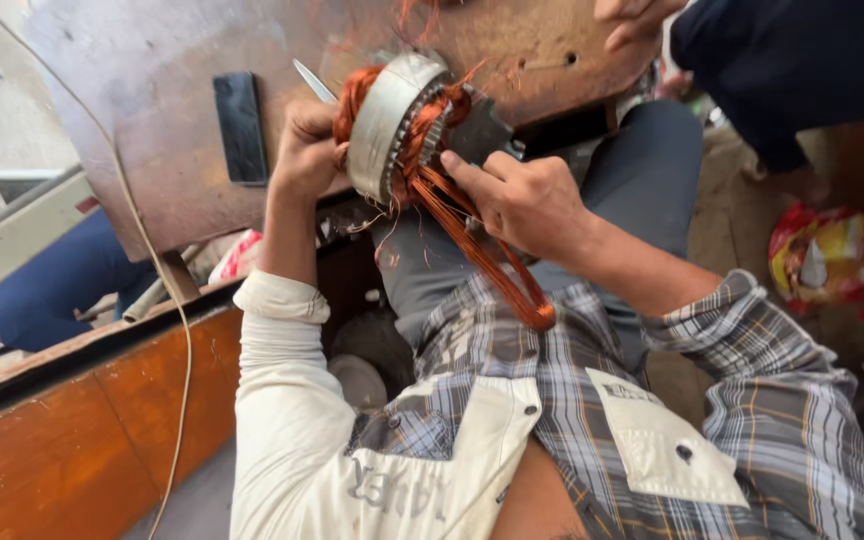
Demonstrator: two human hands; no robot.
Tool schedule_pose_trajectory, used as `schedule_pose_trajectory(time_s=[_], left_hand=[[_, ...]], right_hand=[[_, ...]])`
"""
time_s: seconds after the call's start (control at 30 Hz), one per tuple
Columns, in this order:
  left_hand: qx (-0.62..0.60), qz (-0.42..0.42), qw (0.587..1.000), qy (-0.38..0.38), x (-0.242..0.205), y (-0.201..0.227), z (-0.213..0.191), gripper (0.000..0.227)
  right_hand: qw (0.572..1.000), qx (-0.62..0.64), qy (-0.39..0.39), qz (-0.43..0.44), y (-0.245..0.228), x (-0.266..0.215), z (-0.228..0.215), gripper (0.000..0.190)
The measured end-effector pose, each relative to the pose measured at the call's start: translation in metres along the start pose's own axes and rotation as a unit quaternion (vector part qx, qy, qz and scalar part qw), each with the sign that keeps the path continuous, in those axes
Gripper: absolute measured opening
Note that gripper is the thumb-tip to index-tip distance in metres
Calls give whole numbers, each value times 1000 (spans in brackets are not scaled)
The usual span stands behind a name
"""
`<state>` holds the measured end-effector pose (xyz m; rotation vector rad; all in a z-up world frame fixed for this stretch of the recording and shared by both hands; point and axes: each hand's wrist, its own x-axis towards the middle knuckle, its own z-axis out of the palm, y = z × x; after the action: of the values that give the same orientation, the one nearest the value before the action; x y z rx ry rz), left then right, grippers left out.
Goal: The person winds copper wire around a motor stator, using a screwdriver to tuck the wire into slots and hands to guide and secure the winding. A second person assists by holding the wire bundle.
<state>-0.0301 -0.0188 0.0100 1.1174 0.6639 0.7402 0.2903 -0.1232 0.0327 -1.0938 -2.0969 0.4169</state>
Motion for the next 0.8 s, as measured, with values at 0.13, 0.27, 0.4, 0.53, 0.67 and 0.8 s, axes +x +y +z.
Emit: schedule_pose_trajectory(time_s=[0.13, 0.27, 0.4, 0.53, 0.67, 0.8], left_hand=[[59, 9, 998, -13, 21, 7, -1, 26], [20, -5, 1000, -15, 8, 0, -6, 28], [39, 0, 999, -10, 15, -5, -7, 17], [30, 3, 1000, 4, 16, -1, -2, 17], [36, 0, 999, 6, 11, -1, 4, 15], [-6, 9, 1000, -8, 17, 3, 6, 25]], right_hand=[[999, 24, -12, 32, 2, -5, -21, 32], [998, 48, 20, 48, -9, -37, -34, 31], [992, 65, 79, 69, -15, -49, -36, 29], [991, 56, 103, 61, -10, -43, -31, 27], [993, 24, 98, 54, -3, -43, -27, 26], [993, 1, 110, 38, 3, -39, -25, 27]])
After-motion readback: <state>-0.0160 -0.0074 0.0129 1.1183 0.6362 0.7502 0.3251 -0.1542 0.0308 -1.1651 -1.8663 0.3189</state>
